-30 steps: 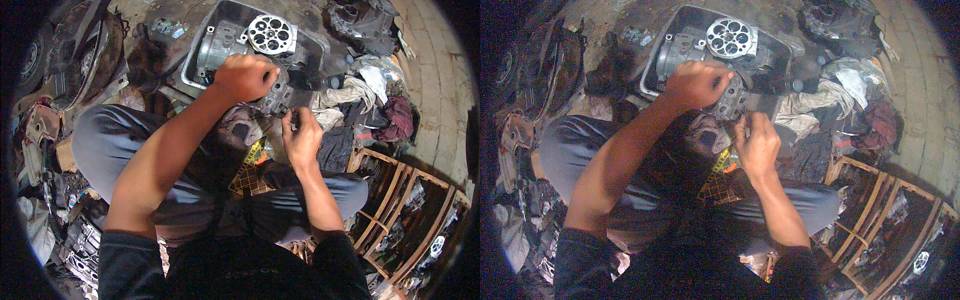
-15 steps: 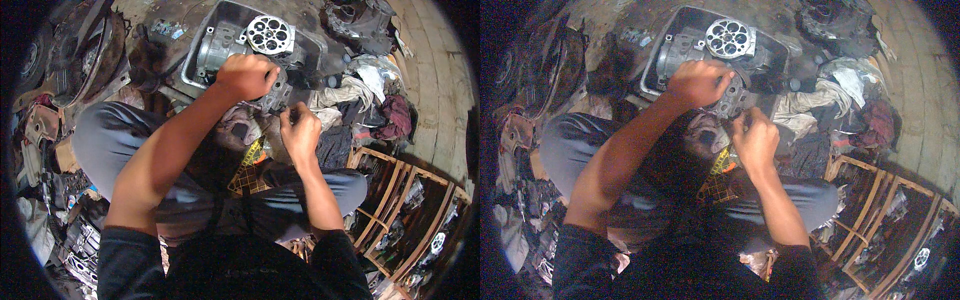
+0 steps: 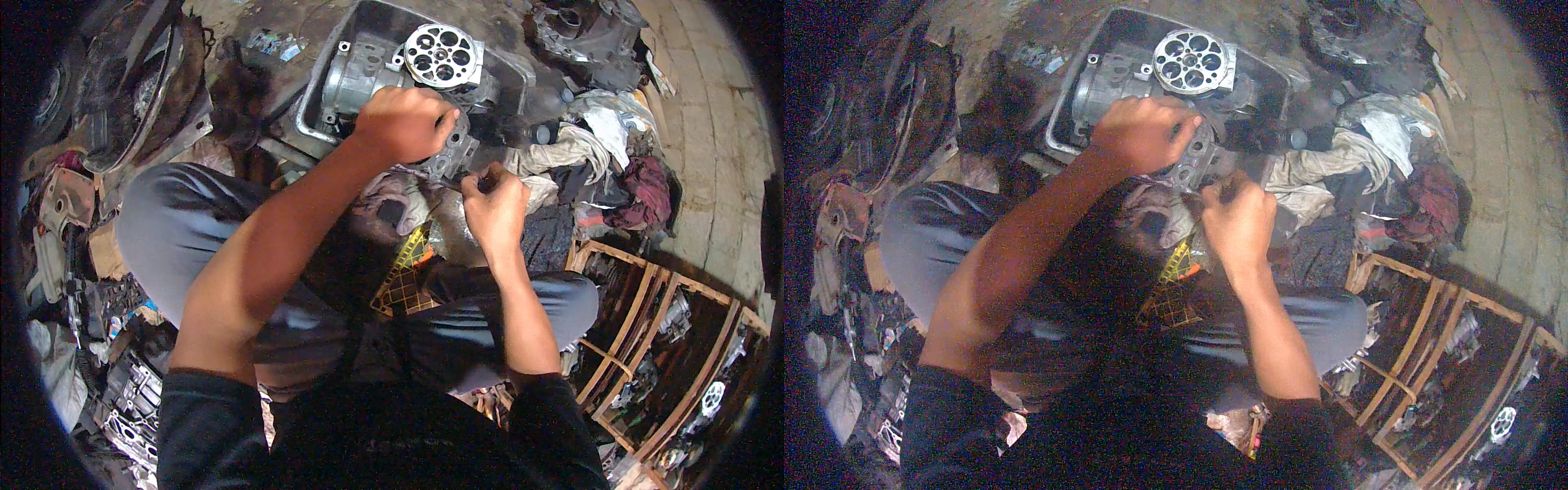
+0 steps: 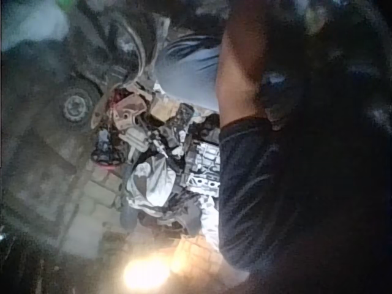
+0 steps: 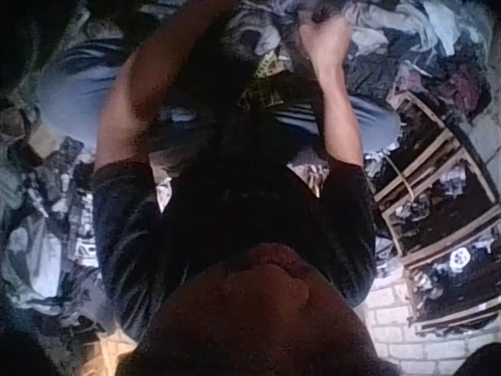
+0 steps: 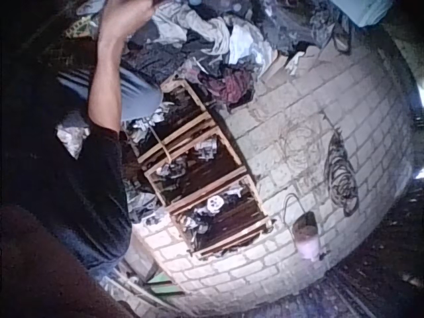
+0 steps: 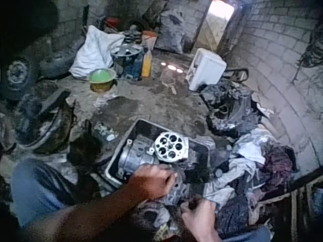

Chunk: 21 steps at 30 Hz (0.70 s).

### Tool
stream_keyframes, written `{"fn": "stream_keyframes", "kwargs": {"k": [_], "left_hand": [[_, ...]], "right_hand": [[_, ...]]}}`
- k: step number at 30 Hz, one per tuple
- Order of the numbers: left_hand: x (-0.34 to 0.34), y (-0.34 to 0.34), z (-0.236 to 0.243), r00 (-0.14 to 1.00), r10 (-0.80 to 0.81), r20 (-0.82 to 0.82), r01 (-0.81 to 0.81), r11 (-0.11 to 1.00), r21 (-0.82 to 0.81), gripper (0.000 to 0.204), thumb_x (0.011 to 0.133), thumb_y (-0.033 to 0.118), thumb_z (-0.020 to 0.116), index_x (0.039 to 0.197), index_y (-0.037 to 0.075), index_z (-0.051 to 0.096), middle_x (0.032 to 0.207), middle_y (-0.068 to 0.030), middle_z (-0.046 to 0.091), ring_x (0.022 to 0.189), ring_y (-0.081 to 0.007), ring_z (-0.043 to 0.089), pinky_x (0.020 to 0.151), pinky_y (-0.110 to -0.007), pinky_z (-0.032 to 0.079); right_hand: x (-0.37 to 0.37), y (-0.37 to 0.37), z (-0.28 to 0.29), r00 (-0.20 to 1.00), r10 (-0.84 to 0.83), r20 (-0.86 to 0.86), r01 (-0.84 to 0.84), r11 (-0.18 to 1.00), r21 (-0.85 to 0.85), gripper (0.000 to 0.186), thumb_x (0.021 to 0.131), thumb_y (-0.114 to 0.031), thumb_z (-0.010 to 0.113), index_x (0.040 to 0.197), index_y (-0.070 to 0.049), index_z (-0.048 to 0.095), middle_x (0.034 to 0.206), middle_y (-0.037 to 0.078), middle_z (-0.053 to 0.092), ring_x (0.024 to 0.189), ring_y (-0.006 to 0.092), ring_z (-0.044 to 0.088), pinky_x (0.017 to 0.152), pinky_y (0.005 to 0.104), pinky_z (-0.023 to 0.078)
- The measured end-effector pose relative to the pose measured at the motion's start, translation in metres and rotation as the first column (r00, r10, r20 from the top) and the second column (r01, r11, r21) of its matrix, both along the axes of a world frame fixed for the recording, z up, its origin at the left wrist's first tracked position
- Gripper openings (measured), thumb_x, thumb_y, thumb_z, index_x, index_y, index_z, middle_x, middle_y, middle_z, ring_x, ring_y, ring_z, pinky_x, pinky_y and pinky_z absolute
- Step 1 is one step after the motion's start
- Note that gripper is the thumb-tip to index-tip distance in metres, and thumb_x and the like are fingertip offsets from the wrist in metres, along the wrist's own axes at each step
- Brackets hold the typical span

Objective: The person is sitting on the floor and using a wrench to tighten bolts on a disassembled engine part placed in a metal tray. The person repeatedly adjusts the wrench and repositions the engine part to access different bolts.

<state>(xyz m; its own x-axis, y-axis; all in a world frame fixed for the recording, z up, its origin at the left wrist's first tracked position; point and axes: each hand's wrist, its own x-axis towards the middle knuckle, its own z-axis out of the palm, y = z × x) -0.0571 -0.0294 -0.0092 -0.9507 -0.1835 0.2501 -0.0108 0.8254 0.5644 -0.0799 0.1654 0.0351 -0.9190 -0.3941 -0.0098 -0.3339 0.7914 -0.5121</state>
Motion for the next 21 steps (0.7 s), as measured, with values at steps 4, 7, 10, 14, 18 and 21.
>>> {"fn": "stream_keyframes", "kwargs": {"k": [4,7,10,14,18,21], "left_hand": [[-0.002,0.001,-0.002,1.000,0.011,-0.004,-0.011,0.999,-0.034,0.031,0.099,0.039,0.061,0.098,0.015,0.080,0.093,-0.0102,0.077,0.083,-0.0366,0.074,0.078,-0.049,0.059],[0.000,0.003,-0.001,0.999,0.024,-0.024,-0.026,0.998,-0.056,0.030,0.099,0.039,0.061,0.098,0.015,0.080,0.093,-0.0095,0.077,0.082,-0.0357,0.074,0.077,-0.048,0.059],[-0.001,0.004,-0.001,0.999,0.026,-0.031,-0.028,0.998,-0.059,0.029,0.098,0.038,0.062,0.097,0.015,0.080,0.093,-0.0091,0.077,0.082,-0.0345,0.074,0.077,-0.047,0.058],[-0.002,0.004,-0.006,0.999,0.025,-0.031,-0.026,0.999,-0.039,0.029,0.098,0.038,0.063,0.096,0.014,0.079,0.093,-0.0089,0.077,0.081,-0.0339,0.073,0.076,-0.047,0.058],[0.000,0.004,-0.008,0.996,0.042,-0.079,-0.047,0.997,-0.055,0.029,0.098,0.037,0.063,0.095,0.013,0.079,0.092,-0.0089,0.077,0.080,-0.0341,0.073,0.075,-0.048,0.058],[-0.001,0.004,-0.007,0.998,0.025,-0.061,-0.029,0.998,-0.064,0.029,0.098,0.037,0.063,0.095,0.013,0.079,0.091,-0.0091,0.077,0.080,-0.0342,0.073,0.075,-0.048,0.058]], "right_hand": [[-0.002,-0.007,-0.003,0.999,0.024,0.028,-0.025,0.999,0.031,0.018,0.082,-0.012,0.073,0.089,0.005,0.072,0.083,0.029,0.072,0.082,0.0470,0.072,0.075,0.0495,0.057],[0.000,-0.006,0.009,0.998,-0.016,0.063,0.014,0.999,0.041,0.018,0.082,-0.011,0.073,0.089,0.006,0.071,0.084,0.029,0.072,0.082,0.0469,0.072,0.074,0.0503,0.057],[-0.004,-0.001,-0.007,0.999,0.038,-0.029,-0.038,0.999,0.008,0.019,0.082,-0.010,0.071,0.083,0.009,0.066,0.075,0.028,0.069,0.069,0.0368,0.073,0.066,0.0446,0.053],[-0.002,0.000,0.004,0.999,0.035,-0.010,-0.035,0.999,0.019,0.016,0.084,-0.009,0.070,0.085,0.006,0.067,0.077,0.027,0.070,0.074,0.0406,0.072,0.069,0.0457,0.054],[-0.005,0.012,0.024,0.993,0.118,-0.025,-0.120,0.991,-0.059,0.012,0.087,-0.009,0.069,0.086,0.003,0.066,0.080,0.028,0.069,0.079,0.0468,0.071,0.071,0.0483,0.054],[-0.010,0.022,0.020,0.985,0.163,-0.057,-0.167,0.984,-0.070,0.009,0.089,-0.006,0.067,0.089,0.003,0.066,0.081,0.027,0.070,0.080,0.0461,0.071,0.072,0.0466,0.054]]}}
